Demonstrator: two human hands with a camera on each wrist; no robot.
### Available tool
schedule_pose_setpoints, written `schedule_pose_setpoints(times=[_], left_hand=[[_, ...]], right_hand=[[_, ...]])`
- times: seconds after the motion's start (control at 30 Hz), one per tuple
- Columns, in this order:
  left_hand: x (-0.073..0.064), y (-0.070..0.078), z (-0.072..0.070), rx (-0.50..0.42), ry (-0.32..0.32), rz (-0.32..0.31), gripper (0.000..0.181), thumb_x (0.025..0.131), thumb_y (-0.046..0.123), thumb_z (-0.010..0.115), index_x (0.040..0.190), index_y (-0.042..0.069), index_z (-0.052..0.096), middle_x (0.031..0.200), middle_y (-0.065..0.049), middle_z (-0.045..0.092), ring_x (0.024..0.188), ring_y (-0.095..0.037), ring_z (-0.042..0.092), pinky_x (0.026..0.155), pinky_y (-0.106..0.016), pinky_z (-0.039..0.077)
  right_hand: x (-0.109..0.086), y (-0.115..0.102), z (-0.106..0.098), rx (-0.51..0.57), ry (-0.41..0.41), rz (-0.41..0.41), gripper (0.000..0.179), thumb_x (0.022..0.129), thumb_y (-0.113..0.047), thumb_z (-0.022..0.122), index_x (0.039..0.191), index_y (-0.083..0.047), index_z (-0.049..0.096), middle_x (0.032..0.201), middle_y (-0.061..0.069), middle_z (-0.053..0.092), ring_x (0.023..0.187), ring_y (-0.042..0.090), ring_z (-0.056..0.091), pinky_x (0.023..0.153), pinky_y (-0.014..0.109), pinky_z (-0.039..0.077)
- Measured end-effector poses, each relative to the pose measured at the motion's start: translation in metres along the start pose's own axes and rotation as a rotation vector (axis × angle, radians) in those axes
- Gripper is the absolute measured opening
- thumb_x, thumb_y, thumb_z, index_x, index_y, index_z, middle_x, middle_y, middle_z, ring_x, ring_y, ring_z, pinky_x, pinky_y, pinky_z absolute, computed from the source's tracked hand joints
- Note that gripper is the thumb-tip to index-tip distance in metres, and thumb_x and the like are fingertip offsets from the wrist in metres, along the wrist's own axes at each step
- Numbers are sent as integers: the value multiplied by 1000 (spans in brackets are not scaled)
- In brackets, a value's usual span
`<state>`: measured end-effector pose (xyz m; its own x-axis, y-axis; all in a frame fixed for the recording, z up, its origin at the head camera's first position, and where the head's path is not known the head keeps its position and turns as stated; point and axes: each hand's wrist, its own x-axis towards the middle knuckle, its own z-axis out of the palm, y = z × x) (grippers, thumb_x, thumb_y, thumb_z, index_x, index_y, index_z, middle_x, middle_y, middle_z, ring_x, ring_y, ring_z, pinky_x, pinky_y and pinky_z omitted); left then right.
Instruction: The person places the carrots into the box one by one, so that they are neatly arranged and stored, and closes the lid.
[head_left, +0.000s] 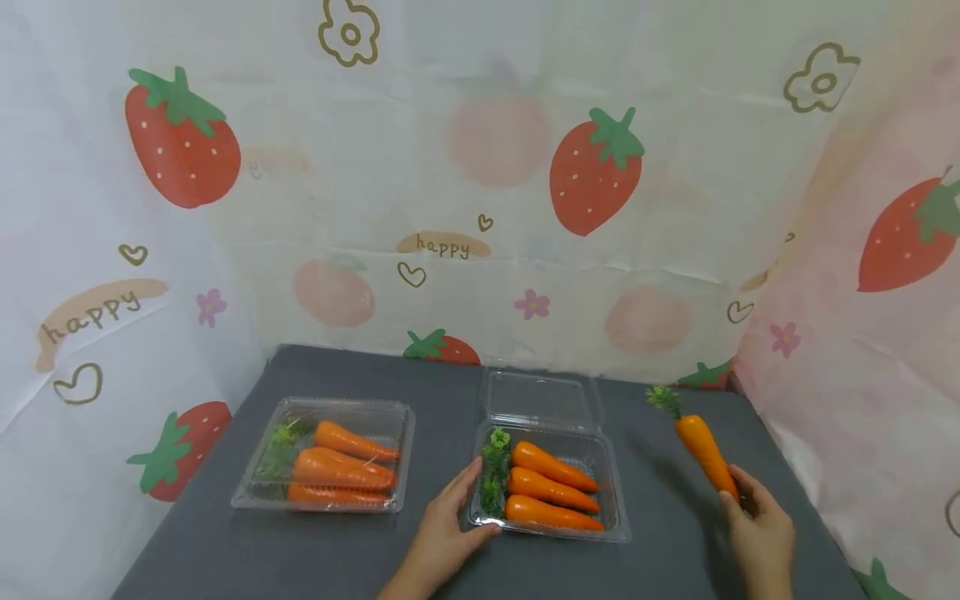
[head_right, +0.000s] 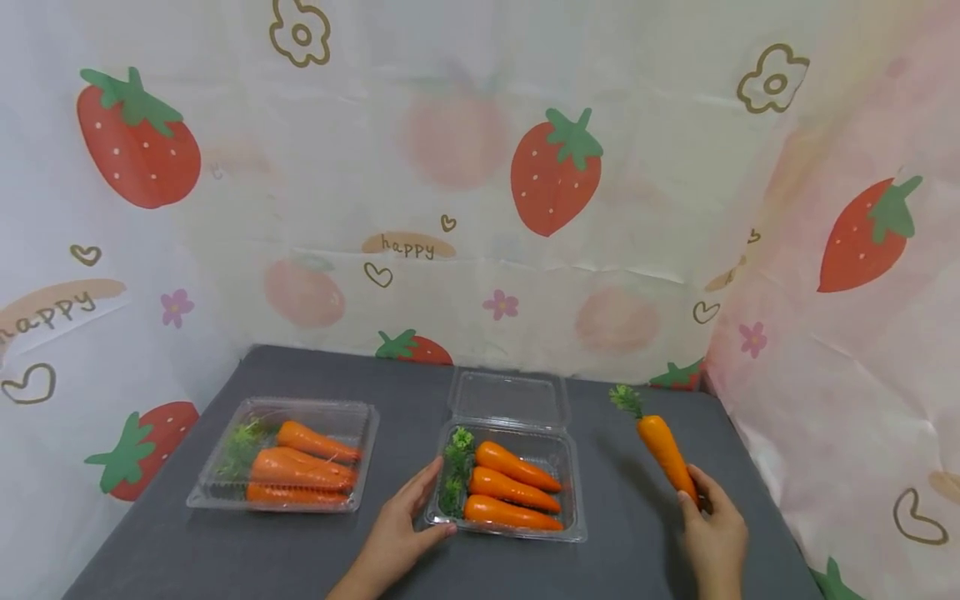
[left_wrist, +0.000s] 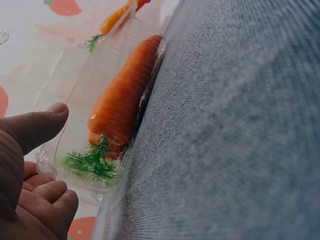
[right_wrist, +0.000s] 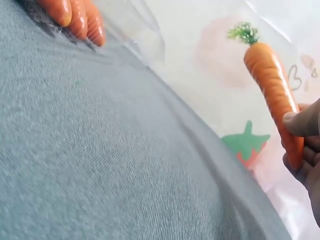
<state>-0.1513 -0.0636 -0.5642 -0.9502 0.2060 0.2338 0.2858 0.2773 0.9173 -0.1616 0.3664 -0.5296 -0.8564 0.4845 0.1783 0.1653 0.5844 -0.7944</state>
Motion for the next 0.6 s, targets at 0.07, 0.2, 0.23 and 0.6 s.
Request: schedule_pose_setpoints(times=[0.07, 0.2, 0.23, 0.6], left_hand=[[1, 0, 1, -3, 6, 13, 94, 80, 23, 89, 157, 6, 40, 162, -11, 40, 146, -37, 41, 112, -51, 45], [0, 0, 0, 10, 11, 19, 93, 80, 24, 89, 157, 5, 41, 162, -12, 41, 145, -37, 42, 111, -52, 46], [-1, 0, 0, 14, 12, 18, 93, 80, 24, 89, 157, 5, 41, 162, -12, 40, 145, -37, 42, 111, -52, 46], [0, -1, 1, 14, 10, 15, 94, 80, 24, 90, 158, 7, 40, 162, -11, 40, 146, -35, 42, 111, -52, 46]], right_hand=[[0, -5, 1, 4, -10, -19, 45, 99, -13, 70, 143, -9, 61, 136, 20, 64, 86, -23, 45, 68, 0, 43], [-4, -10, 5, 37, -20, -73, 43, 98, -12, 71, 141, -9, 64, 133, 15, 67, 89, -22, 49, 73, -2, 43], [-4, -11, 6, 47, -18, -88, 43, 97, -12, 72, 140, -9, 65, 132, 13, 68, 90, -21, 50, 74, -2, 44], [-10, -21, 17, 154, -83, -272, 40, 94, -4, 73, 134, -4, 67, 115, -16, 68, 94, -13, 58, 80, 2, 48]])
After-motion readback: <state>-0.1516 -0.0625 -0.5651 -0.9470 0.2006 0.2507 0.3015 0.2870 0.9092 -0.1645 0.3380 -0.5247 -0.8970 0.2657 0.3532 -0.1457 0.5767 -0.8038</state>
